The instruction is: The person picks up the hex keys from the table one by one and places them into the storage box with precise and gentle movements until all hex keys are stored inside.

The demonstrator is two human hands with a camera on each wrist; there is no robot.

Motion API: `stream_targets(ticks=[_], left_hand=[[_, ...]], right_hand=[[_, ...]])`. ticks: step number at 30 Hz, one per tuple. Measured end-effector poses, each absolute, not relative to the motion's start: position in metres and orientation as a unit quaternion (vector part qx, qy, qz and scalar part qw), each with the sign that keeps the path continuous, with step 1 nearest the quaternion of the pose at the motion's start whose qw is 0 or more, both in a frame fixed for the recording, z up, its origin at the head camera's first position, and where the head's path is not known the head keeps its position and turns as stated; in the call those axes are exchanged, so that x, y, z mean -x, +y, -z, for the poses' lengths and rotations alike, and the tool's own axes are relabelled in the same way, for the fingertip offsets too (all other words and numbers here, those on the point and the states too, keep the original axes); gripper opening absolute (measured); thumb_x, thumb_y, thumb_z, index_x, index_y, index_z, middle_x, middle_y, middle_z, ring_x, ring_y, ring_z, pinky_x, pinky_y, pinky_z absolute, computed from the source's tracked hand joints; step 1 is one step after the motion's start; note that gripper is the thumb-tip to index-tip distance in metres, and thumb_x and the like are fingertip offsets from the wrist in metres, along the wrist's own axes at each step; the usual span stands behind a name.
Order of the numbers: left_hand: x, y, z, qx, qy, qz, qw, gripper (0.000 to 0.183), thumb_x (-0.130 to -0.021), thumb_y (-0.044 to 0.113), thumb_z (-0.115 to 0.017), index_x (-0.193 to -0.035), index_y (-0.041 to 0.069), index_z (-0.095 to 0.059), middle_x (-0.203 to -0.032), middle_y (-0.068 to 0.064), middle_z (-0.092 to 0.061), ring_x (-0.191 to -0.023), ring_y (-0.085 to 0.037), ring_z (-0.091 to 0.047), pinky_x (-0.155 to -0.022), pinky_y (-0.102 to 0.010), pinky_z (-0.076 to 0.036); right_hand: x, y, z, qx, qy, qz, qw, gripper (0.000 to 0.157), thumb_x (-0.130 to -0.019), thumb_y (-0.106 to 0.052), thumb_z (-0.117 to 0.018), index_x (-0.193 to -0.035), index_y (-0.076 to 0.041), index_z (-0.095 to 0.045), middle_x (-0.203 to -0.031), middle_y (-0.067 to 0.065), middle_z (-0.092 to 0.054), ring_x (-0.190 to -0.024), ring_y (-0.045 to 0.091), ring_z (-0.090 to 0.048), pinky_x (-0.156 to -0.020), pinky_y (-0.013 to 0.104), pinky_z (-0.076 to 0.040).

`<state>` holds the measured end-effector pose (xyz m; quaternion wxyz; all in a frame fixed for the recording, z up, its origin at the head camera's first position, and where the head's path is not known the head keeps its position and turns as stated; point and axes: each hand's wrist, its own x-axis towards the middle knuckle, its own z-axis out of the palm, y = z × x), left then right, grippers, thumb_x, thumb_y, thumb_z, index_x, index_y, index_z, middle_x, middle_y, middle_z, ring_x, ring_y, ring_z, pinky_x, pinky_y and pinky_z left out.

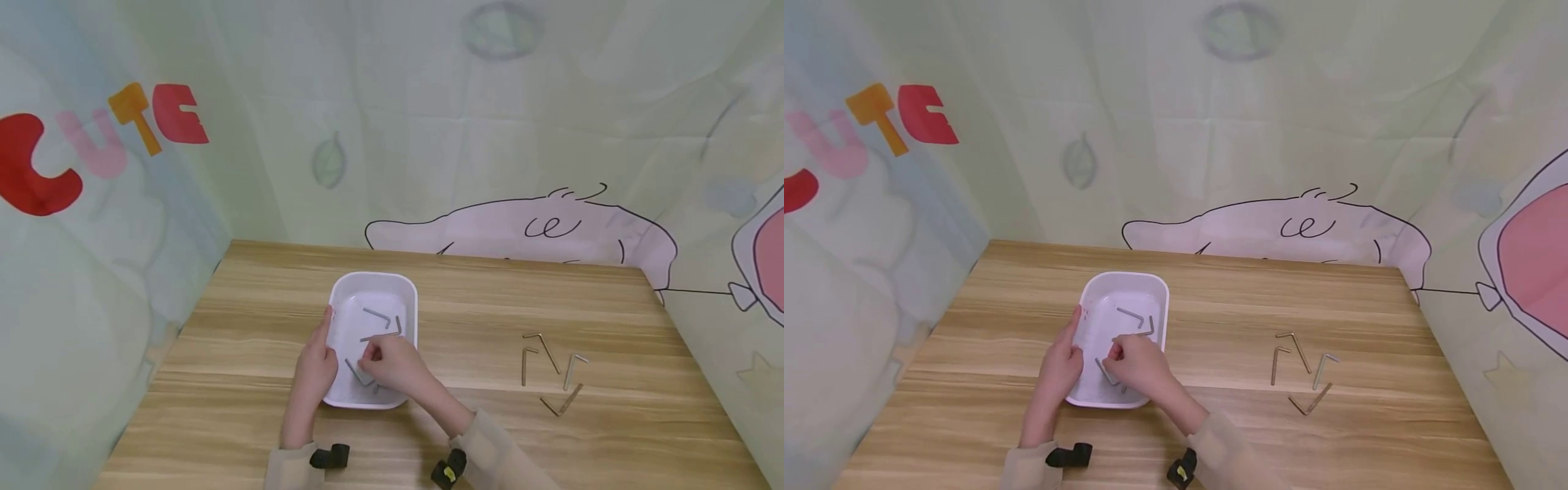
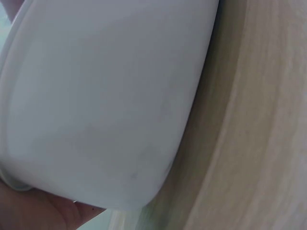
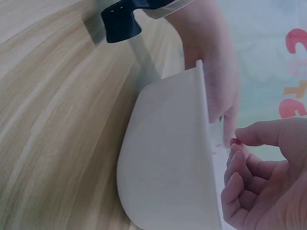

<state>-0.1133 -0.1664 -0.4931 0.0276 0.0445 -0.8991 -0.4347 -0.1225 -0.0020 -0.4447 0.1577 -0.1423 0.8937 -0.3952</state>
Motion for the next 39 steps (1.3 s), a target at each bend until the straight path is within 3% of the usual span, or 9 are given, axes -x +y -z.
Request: stream_targets(ticks=[8,32,39], left_hand=[[0.113,-0.166,0.494,-0.039,-0.900,0.433,0.041,0.068,-0.088,-0.007,-0.040,-0.153,0.009,-0.024,-0.150,-0.027,-0.036,-0.134,-0.044,-0.041,-0.108,-0.058,-0.038],[0.113,-0.166,0.492,-0.062,-0.893,0.445,0.006,0.067,-0.093,-0.004,-0.036,-0.155,0.015,-0.018,-0.156,-0.021,-0.029,-0.142,-0.040,-0.030,-0.117,-0.052,-0.028],[0.114,-0.166,0.494,-0.062,-0.892,0.447,0.007,0.067,-0.093,-0.004,-0.036,-0.155,0.015,-0.018,-0.156,-0.021,-0.029,-0.142,-0.039,-0.030,-0.117,-0.052,-0.027]], right_hand=[[0.118,0.008,0.434,0.142,0.891,0.407,0.141,0.015,-0.085,-0.020,-0.069,-0.074,-0.013,-0.062,-0.068,-0.004,-0.057,-0.062,0.008,-0.051,-0.051,0.019,-0.043],[0.108,0.051,0.431,0.108,0.877,0.448,0.135,0.011,-0.085,-0.018,-0.068,-0.082,-0.010,-0.063,-0.073,-0.001,-0.058,-0.066,0.012,-0.051,-0.052,0.020,-0.042],[0.104,0.067,0.435,0.084,0.884,0.445,0.114,0.008,-0.085,-0.018,-0.068,-0.083,-0.011,-0.065,-0.076,-0.001,-0.060,-0.071,0.011,-0.052,-0.059,0.021,-0.043]])
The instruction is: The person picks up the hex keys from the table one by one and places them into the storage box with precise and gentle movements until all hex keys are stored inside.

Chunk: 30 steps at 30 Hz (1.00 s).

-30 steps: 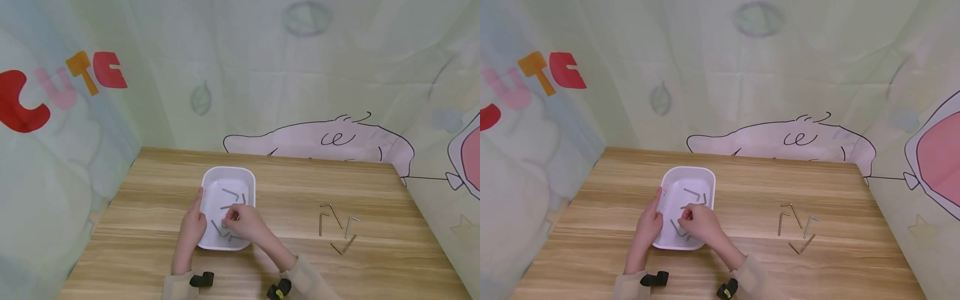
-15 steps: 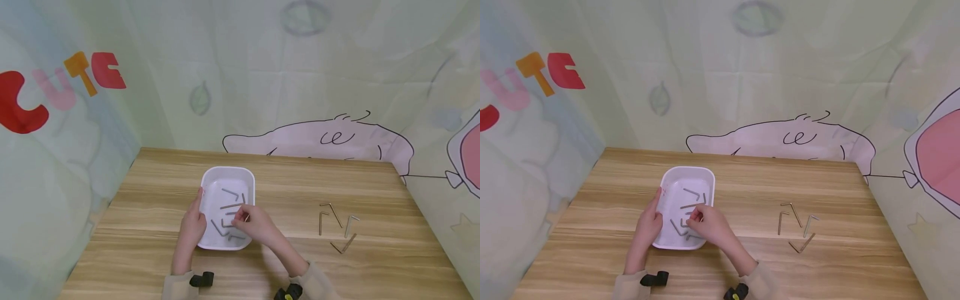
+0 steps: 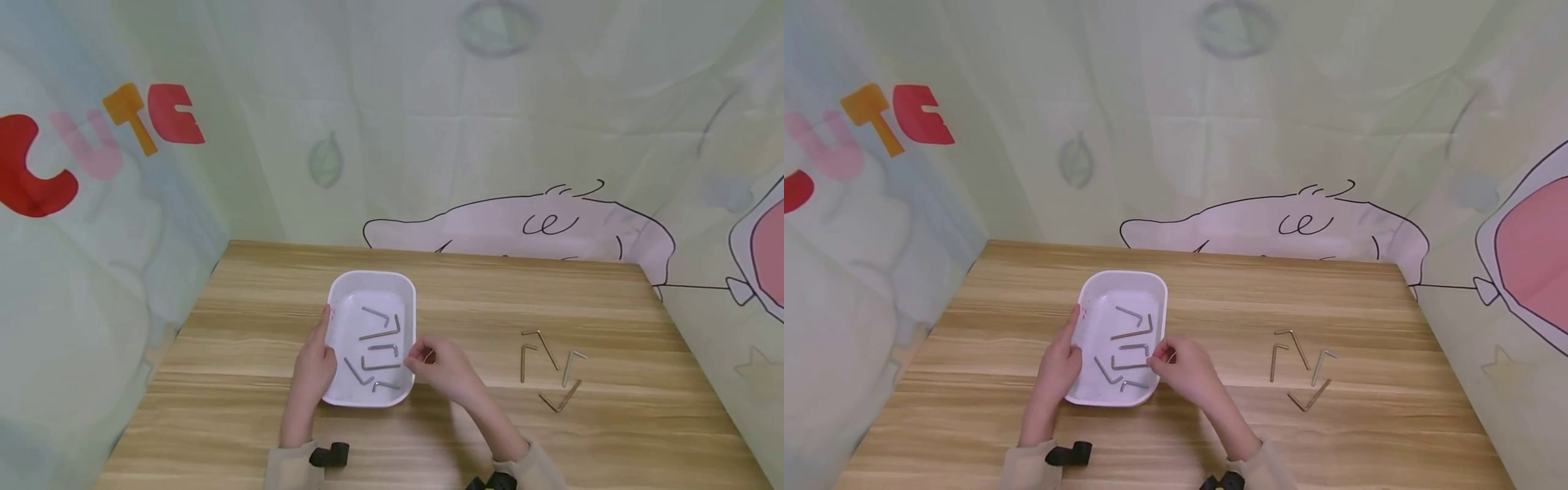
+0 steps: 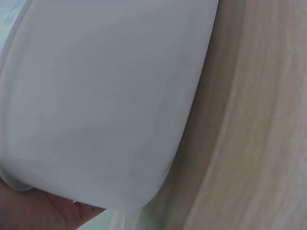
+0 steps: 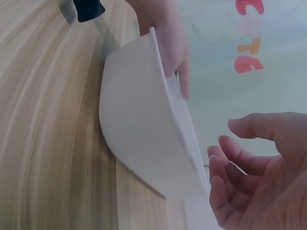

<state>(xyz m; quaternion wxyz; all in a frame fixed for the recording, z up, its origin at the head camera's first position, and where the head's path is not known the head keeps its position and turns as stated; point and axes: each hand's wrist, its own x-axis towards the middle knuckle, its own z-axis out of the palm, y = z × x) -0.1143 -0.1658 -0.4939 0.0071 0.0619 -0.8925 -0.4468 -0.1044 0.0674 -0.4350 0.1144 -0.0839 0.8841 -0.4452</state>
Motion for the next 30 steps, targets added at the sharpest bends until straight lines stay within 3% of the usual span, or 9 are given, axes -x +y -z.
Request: stream_targets(ticks=[9,23,30], left_hand=[[0.114,-0.166,0.495,-0.060,-0.892,0.447,0.008,0.067,-0.092,-0.004,-0.037,-0.154,0.014,-0.019,-0.155,-0.022,-0.030,-0.142,-0.040,-0.031,-0.117,-0.052,-0.027],[0.115,-0.166,0.495,-0.057,-0.891,0.450,0.013,0.067,-0.092,-0.003,-0.037,-0.154,0.014,-0.019,-0.155,-0.020,-0.030,-0.142,-0.038,-0.030,-0.118,-0.051,-0.027],[0.114,-0.166,0.495,-0.059,-0.891,0.451,0.008,0.067,-0.093,-0.003,-0.037,-0.155,0.014,-0.019,-0.156,-0.020,-0.028,-0.143,-0.038,-0.029,-0.118,-0.051,-0.026]], right_hand=[[0.098,0.090,0.441,0.055,0.879,0.464,0.093,0.009,-0.083,-0.015,-0.071,-0.083,-0.008,-0.065,-0.079,0.002,-0.062,-0.074,0.011,-0.054,-0.064,0.020,-0.044],[0.092,0.125,0.455,-0.031,0.873,0.476,0.102,0.010,-0.084,-0.016,-0.070,-0.087,-0.008,-0.065,-0.082,0.002,-0.063,-0.077,0.011,-0.055,-0.068,0.023,-0.045],[0.091,0.153,0.461,-0.059,0.859,0.497,0.103,0.015,-0.086,-0.015,-0.069,-0.093,-0.003,-0.064,-0.086,0.005,-0.064,-0.080,0.011,-0.055,-0.069,0.021,-0.045]])
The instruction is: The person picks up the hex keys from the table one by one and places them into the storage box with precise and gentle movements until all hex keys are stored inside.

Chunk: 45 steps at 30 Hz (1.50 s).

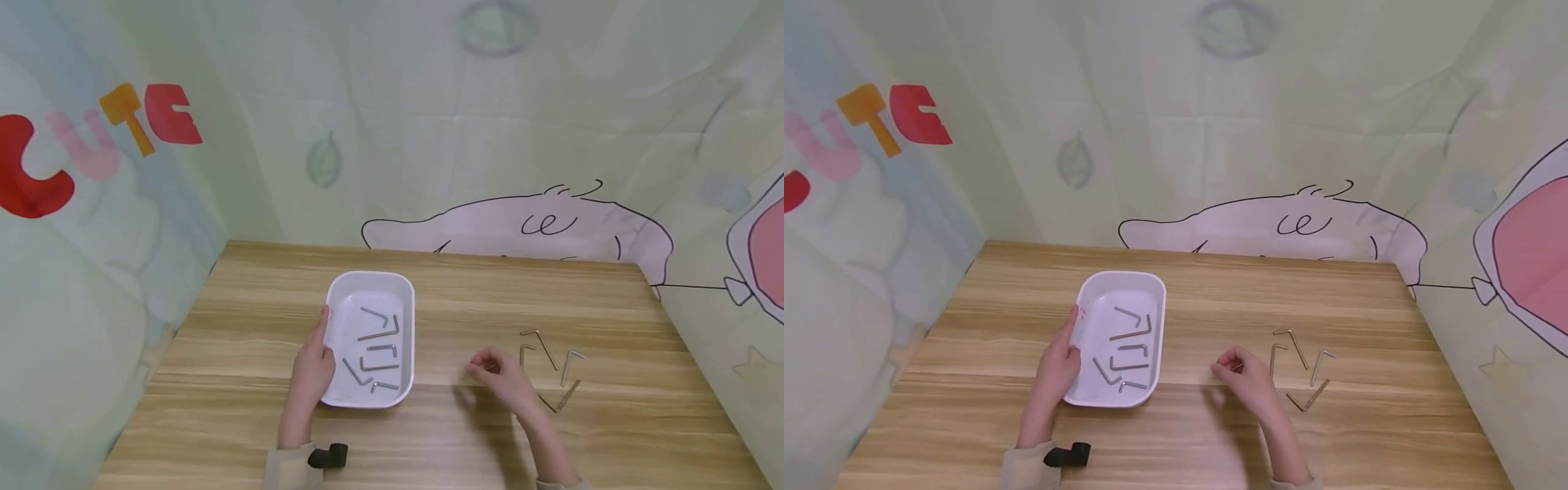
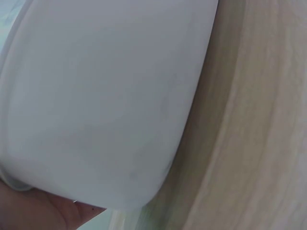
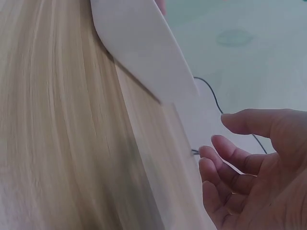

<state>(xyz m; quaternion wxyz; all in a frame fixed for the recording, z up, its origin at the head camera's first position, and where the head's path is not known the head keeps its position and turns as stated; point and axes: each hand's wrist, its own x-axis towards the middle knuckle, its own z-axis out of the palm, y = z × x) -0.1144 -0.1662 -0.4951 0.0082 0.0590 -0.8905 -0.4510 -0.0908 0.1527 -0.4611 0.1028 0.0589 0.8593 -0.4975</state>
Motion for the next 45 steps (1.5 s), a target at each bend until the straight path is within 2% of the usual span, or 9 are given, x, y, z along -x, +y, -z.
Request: stream_targets(ticks=[9,28,36,40,43,45], left_hand=[[0.114,-0.166,0.494,-0.060,-0.890,0.453,0.005,0.067,-0.092,-0.004,-0.037,-0.155,0.014,-0.019,-0.156,-0.020,-0.028,-0.143,-0.039,-0.028,-0.118,-0.052,-0.026],[0.115,-0.166,0.494,-0.068,-0.888,0.455,0.001,0.066,-0.094,-0.002,-0.036,-0.155,0.016,-0.018,-0.157,-0.019,-0.027,-0.144,-0.037,-0.028,-0.118,-0.051,-0.026],[0.114,-0.167,0.492,-0.062,-0.886,0.459,0.003,0.067,-0.093,-0.003,-0.036,-0.155,0.015,-0.018,-0.157,-0.019,-0.026,-0.144,-0.038,-0.027,-0.118,-0.051,-0.025],[0.114,-0.166,0.492,-0.063,-0.886,0.458,0.000,0.067,-0.093,-0.002,-0.036,-0.155,0.016,-0.017,-0.158,-0.018,-0.026,-0.145,-0.037,-0.026,-0.119,-0.050,-0.024],[0.114,-0.166,0.492,-0.064,-0.887,0.457,-0.003,0.067,-0.093,-0.002,-0.035,-0.155,0.016,-0.017,-0.157,-0.019,-0.026,-0.144,-0.037,-0.027,-0.119,-0.051,-0.025],[0.114,-0.166,0.492,-0.065,-0.887,0.457,-0.002,0.067,-0.093,-0.002,-0.036,-0.155,0.016,-0.017,-0.157,-0.020,-0.027,-0.144,-0.038,-0.028,-0.118,-0.051,-0.026]], right_hand=[[0.085,0.178,0.463,-0.092,0.876,0.464,0.095,0.016,-0.088,-0.017,-0.067,-0.096,-0.004,-0.065,-0.093,0.006,-0.068,-0.089,0.012,-0.060,-0.078,0.022,-0.047],[0.077,0.228,0.467,-0.123,0.910,0.391,0.062,0.024,-0.089,-0.017,-0.066,-0.101,0.003,-0.060,-0.095,0.013,-0.066,-0.085,0.014,-0.057,-0.073,0.022,-0.045],[0.071,0.242,0.473,-0.135,0.925,0.353,0.041,0.025,-0.088,-0.016,-0.065,-0.102,0.003,-0.061,-0.098,0.017,-0.066,-0.088,0.023,-0.062,-0.077,0.029,-0.047],[0.068,0.250,0.475,-0.144,0.927,0.345,0.035,0.026,-0.087,-0.015,-0.065,-0.104,0.005,-0.060,-0.101,0.020,-0.065,-0.091,0.028,-0.063,-0.080,0.037,-0.050],[0.066,0.257,0.476,-0.157,0.928,0.336,0.037,0.029,-0.086,-0.015,-0.064,-0.106,0.006,-0.058,-0.101,0.022,-0.063,-0.092,0.031,-0.061,-0.078,0.040,-0.049],[0.065,0.261,0.477,-0.165,0.930,0.326,0.036,0.030,-0.086,-0.016,-0.064,-0.106,0.006,-0.057,-0.100,0.023,-0.062,-0.090,0.031,-0.060,-0.074,0.039,-0.048]])
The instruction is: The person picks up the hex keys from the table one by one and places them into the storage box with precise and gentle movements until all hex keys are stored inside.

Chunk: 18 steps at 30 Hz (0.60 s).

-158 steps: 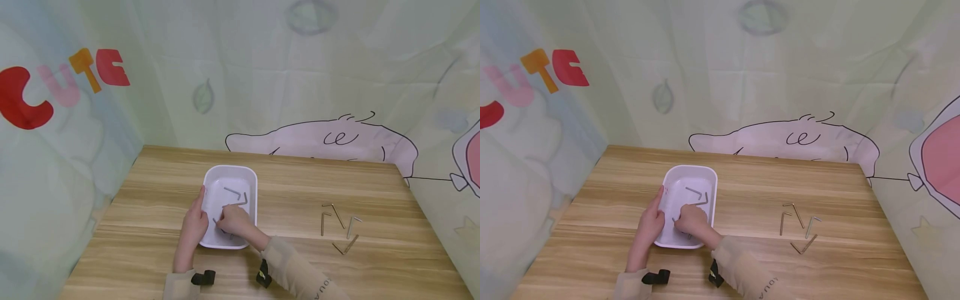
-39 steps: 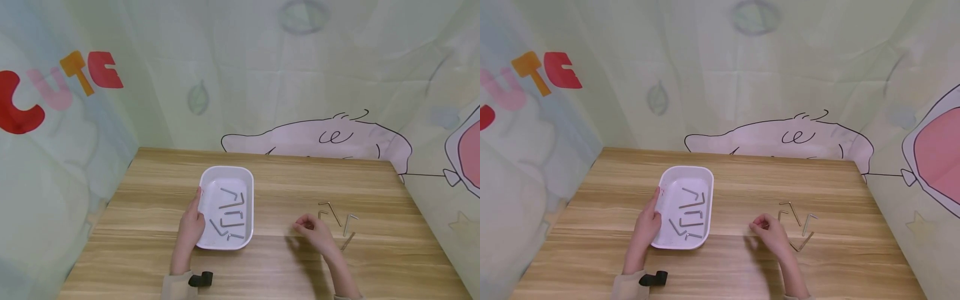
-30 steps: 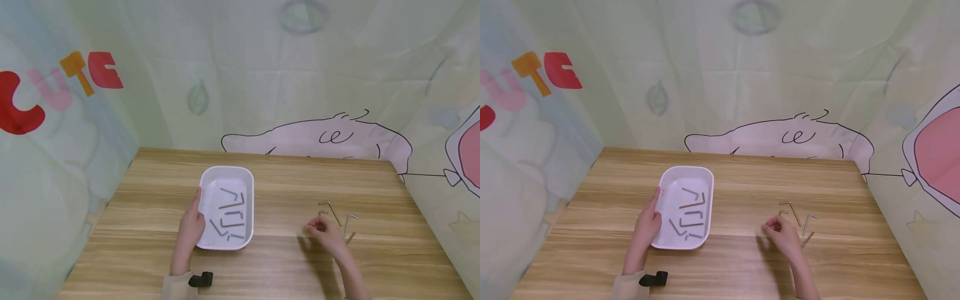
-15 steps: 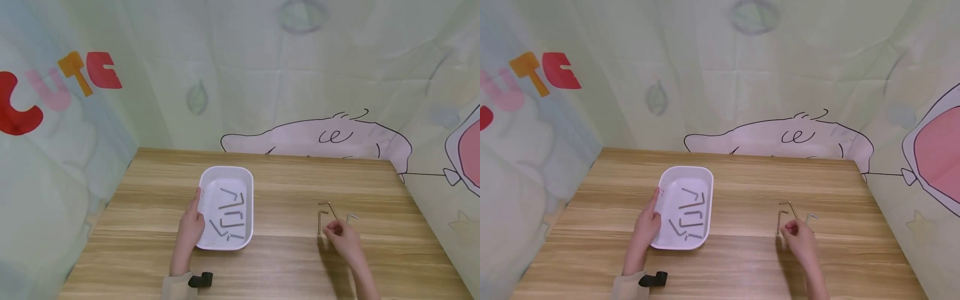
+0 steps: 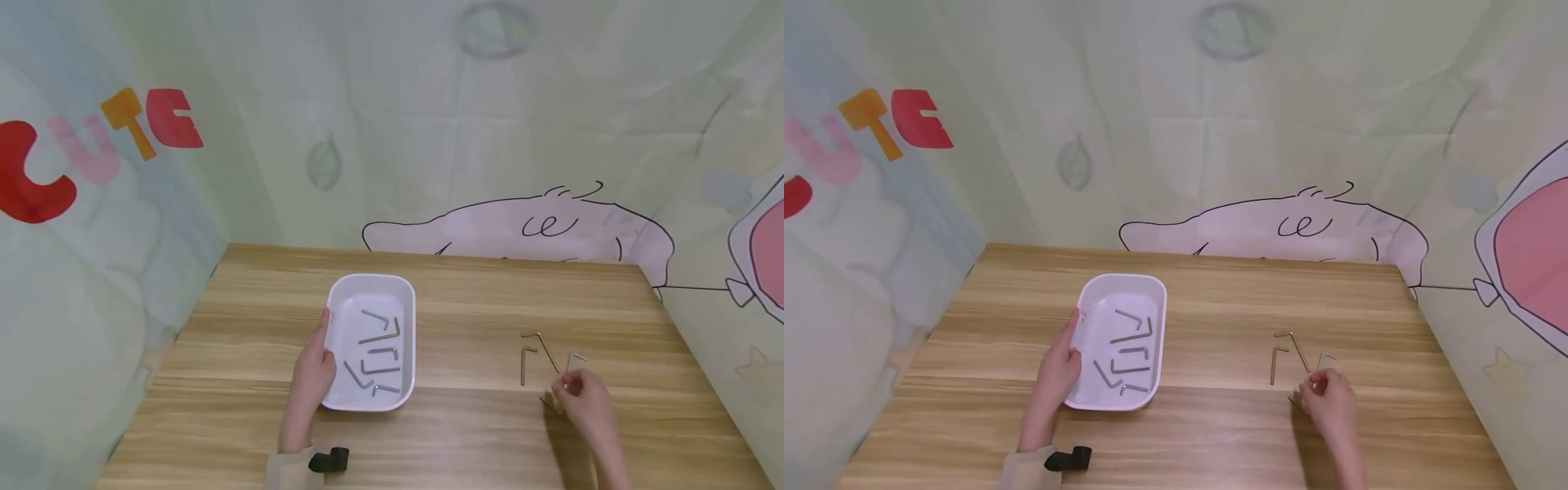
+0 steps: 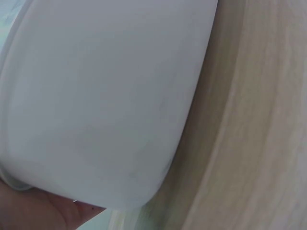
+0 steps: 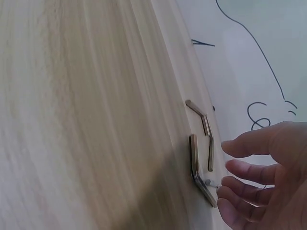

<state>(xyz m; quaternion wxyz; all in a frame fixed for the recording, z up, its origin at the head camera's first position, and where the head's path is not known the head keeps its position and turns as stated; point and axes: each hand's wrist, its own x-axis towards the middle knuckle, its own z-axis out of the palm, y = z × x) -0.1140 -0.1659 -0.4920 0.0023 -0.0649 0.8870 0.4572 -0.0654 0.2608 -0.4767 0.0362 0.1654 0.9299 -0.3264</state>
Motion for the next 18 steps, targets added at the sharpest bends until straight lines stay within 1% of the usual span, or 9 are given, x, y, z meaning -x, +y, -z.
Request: stream_targets(ticks=[2,4,8,11,15,18], left_hand=[[0.113,-0.165,0.492,0.065,0.887,-0.457,-0.005,0.067,-0.093,-0.003,-0.036,-0.155,0.016,-0.018,-0.156,-0.021,-0.028,-0.143,-0.040,-0.029,-0.117,-0.053,-0.027],[0.112,-0.165,0.493,0.069,0.887,-0.456,-0.017,0.067,-0.092,-0.003,-0.037,-0.154,0.016,-0.021,-0.155,-0.021,-0.031,-0.141,-0.040,-0.032,-0.116,-0.054,-0.029],[0.112,-0.165,0.494,0.068,0.887,-0.456,-0.016,0.067,-0.092,-0.003,-0.037,-0.154,0.015,-0.021,-0.155,-0.021,-0.031,-0.141,-0.040,-0.032,-0.116,-0.053,-0.029],[0.113,-0.166,0.494,0.064,0.887,-0.457,0.001,0.067,-0.094,-0.003,-0.036,-0.155,0.016,-0.017,-0.157,-0.019,-0.027,-0.144,-0.038,-0.028,-0.118,-0.052,-0.026],[0.113,-0.166,0.493,0.062,0.888,-0.455,-0.004,0.067,-0.094,-0.003,-0.036,-0.155,0.015,-0.017,-0.157,-0.020,-0.027,-0.144,-0.038,-0.028,-0.118,-0.052,-0.026],[0.113,-0.165,0.492,0.061,0.889,-0.455,-0.007,0.066,-0.093,-0.004,-0.036,-0.155,0.015,-0.018,-0.157,-0.021,-0.027,-0.143,-0.039,-0.028,-0.117,-0.053,-0.027]], right_hand=[[0.064,0.264,0.477,-0.171,0.932,0.319,0.034,0.031,-0.086,-0.016,-0.064,-0.106,0.007,-0.056,-0.098,0.023,-0.061,-0.088,0.031,-0.059,-0.070,0.036,-0.047],[0.063,0.268,0.477,-0.174,0.934,0.312,0.034,0.033,-0.086,-0.017,-0.064,-0.106,0.007,-0.055,-0.098,0.024,-0.062,-0.087,0.031,-0.059,-0.069,0.037,-0.047],[0.061,0.272,0.476,-0.177,0.935,0.303,0.049,0.037,-0.088,-0.020,-0.063,-0.110,0.008,-0.052,-0.101,0.028,-0.062,-0.086,0.033,-0.060,-0.070,0.042,-0.048],[0.059,0.274,0.476,-0.182,0.935,0.298,0.061,0.041,-0.088,-0.023,-0.062,-0.112,0.008,-0.051,-0.104,0.030,-0.062,-0.087,0.034,-0.061,-0.071,0.045,-0.049],[0.058,0.275,0.478,-0.189,0.937,0.286,0.070,0.045,-0.088,-0.027,-0.062,-0.112,0.009,-0.050,-0.109,0.032,-0.062,-0.090,0.039,-0.062,-0.073,0.048,-0.049],[0.058,0.277,0.480,-0.194,0.941,0.268,0.076,0.043,-0.088,-0.029,-0.061,-0.107,0.008,-0.052,-0.103,0.030,-0.063,-0.087,0.037,-0.061,-0.070,0.044,-0.048]])
